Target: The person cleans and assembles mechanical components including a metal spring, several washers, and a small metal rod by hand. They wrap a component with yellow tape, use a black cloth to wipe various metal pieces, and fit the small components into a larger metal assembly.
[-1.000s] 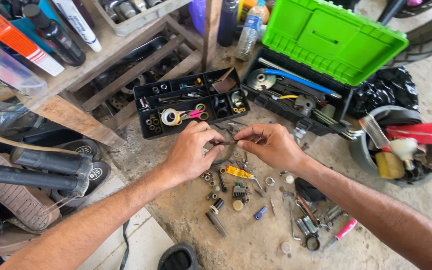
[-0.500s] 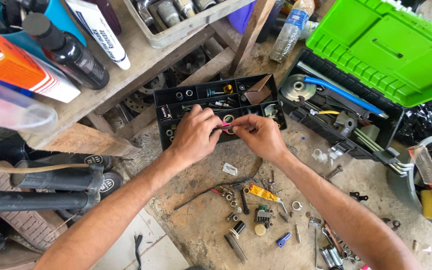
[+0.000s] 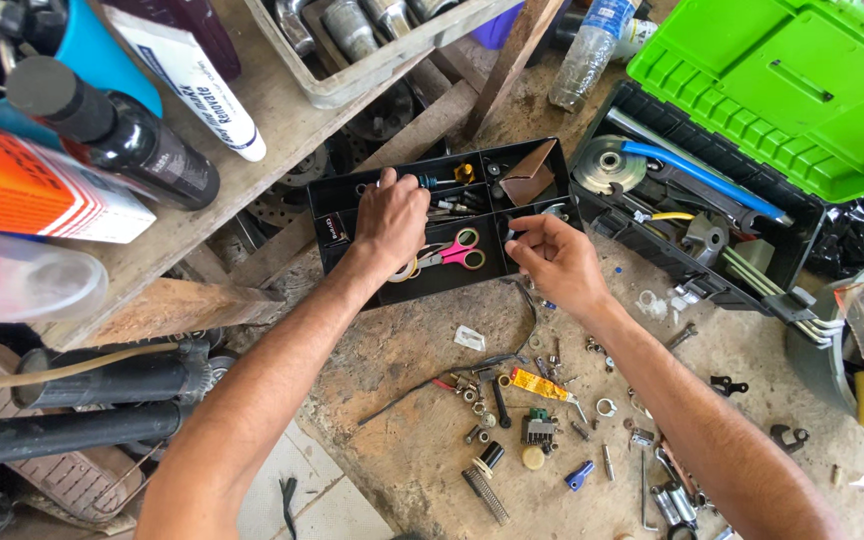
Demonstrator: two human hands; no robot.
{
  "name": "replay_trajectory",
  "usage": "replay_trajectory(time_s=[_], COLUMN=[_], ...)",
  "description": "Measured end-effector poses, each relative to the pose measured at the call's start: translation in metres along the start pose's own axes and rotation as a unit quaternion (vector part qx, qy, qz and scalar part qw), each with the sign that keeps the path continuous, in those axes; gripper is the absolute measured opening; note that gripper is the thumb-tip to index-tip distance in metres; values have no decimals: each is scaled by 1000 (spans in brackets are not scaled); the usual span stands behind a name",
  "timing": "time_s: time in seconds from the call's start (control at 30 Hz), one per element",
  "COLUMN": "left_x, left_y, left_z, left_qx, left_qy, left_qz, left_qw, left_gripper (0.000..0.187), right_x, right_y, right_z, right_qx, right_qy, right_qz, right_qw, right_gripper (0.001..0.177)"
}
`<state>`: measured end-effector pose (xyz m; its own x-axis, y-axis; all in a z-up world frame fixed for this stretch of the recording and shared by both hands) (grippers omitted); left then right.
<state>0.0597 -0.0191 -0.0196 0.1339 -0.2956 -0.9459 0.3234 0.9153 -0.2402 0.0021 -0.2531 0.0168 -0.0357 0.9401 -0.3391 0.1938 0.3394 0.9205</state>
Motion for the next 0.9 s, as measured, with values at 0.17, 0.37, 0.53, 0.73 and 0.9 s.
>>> replay_trajectory(time_s=[0.17,0.37,0.53,0.73,0.9], left_x=[34,35,-18,-63,-79], left_y=[12,20,-4,-51,-98], left_z=[9,9,1,-4,-13], left_qx=[-36,-46,-44,10,65], left_qy=[39,46,-9,-86,-47], left_qz=[-3,-20,-71,-130,-168], left_qw=[999,998,996,988,983], left_gripper=[8,20,22,20,17], right_x=[-13,-24,-35,-57,-93], right_y=[-1,1,-2,-6,-10], right_z=[-8,-8,-12,-20,-35], right_qx=[44,17,0,-3,-18], right_qy=[-13,-21,-29,-31,-42], right_qz=[-10,-26,-14,17,-9], right_qw=[999,999,999,999,999], right_gripper=[28,28,28,27,27])
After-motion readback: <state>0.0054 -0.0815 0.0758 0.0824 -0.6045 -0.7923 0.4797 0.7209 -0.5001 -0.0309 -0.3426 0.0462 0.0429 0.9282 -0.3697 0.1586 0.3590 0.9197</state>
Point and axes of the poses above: each hand's wrist, its own z-axis towards the middle knuckle, its own x-axis out of the palm, y = z × x, the point moved 4 cm from there along z, towards the middle knuckle, and after that the axes turned 11 degrees about -y, right-handed, at the moved point
